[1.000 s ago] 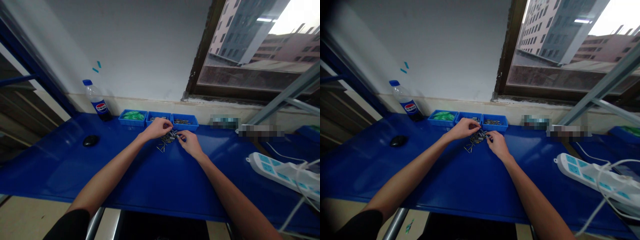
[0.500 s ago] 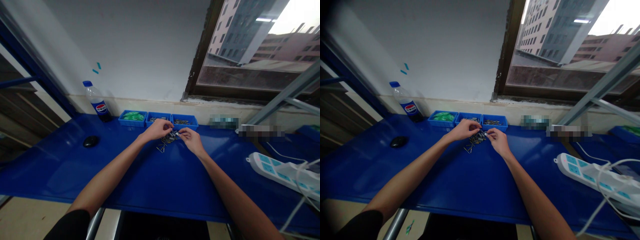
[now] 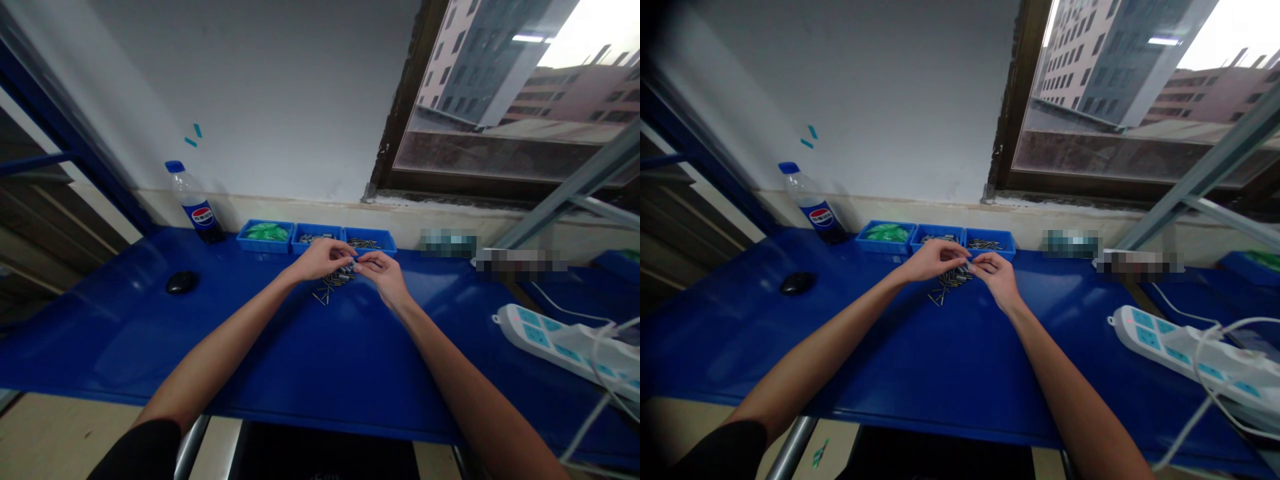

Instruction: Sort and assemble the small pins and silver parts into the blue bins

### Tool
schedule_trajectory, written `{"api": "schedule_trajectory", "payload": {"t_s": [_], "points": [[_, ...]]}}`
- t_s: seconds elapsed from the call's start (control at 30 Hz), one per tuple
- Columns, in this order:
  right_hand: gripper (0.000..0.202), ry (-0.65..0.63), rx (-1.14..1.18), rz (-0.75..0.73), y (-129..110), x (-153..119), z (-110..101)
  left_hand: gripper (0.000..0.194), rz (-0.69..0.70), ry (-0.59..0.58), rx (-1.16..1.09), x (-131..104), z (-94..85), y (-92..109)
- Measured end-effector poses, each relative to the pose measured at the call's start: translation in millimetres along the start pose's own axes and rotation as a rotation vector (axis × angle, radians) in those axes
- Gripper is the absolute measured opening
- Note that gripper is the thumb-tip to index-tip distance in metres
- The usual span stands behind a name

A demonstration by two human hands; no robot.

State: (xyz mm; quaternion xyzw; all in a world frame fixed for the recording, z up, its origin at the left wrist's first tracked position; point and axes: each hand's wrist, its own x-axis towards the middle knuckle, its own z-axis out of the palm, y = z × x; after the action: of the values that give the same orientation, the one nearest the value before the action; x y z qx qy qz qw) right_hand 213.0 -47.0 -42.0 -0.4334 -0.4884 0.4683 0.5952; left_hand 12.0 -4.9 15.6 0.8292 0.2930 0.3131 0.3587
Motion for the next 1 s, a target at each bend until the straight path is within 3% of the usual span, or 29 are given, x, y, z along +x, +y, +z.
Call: {"api": "schedule_trajectory", "payload": {"t_s": [0.2, 0.47, 0.57, 0.7, 0.8, 0.9, 1.0], "points": [[0.046, -0.013, 0.079, -0.02, -0.6, -3.3, 1.4, 0.024, -0.047, -0.003, -0.087, 0.4, -0.7, -2.0], [0.049, 0.008, -0.029, -0.074, 3.2, -4.7, 5.2, 0.023, -0.12, -0.07, -0.159, -0.8, 0.5, 1.8], [0.043, 0.014, -0.142, -0.118, 4.9, -2.9, 1.3, 0.022, -0.165, 0.036, -0.143, 0.1, -5.1, -2.7], [0.021, -0.014, -0.519, -0.287, 7.3, -1.9, -7.3, 0.028, -0.247, 0.336, -0.123, 1.1, -18.2, -16.9], [0.022, -0.102, -0.778, -0.411, 10.7, -2.4, -10.9, 0.038, -0.3, 0.477, -0.126, 1.7, -25.8, -26.2], [0.028, -0.199, -0.896, -0.46, 16.1, -2.4, -11.6, 0.039, -0.314, 0.481, -0.121, 2.7, -26.6, -29.3], [0.029, -0.236, -0.955, -0.461, 21.0, -1.9, -12.7, 0.03, -0.283, 0.382, -0.085, 3.4, -22.1, -26.4]]}}
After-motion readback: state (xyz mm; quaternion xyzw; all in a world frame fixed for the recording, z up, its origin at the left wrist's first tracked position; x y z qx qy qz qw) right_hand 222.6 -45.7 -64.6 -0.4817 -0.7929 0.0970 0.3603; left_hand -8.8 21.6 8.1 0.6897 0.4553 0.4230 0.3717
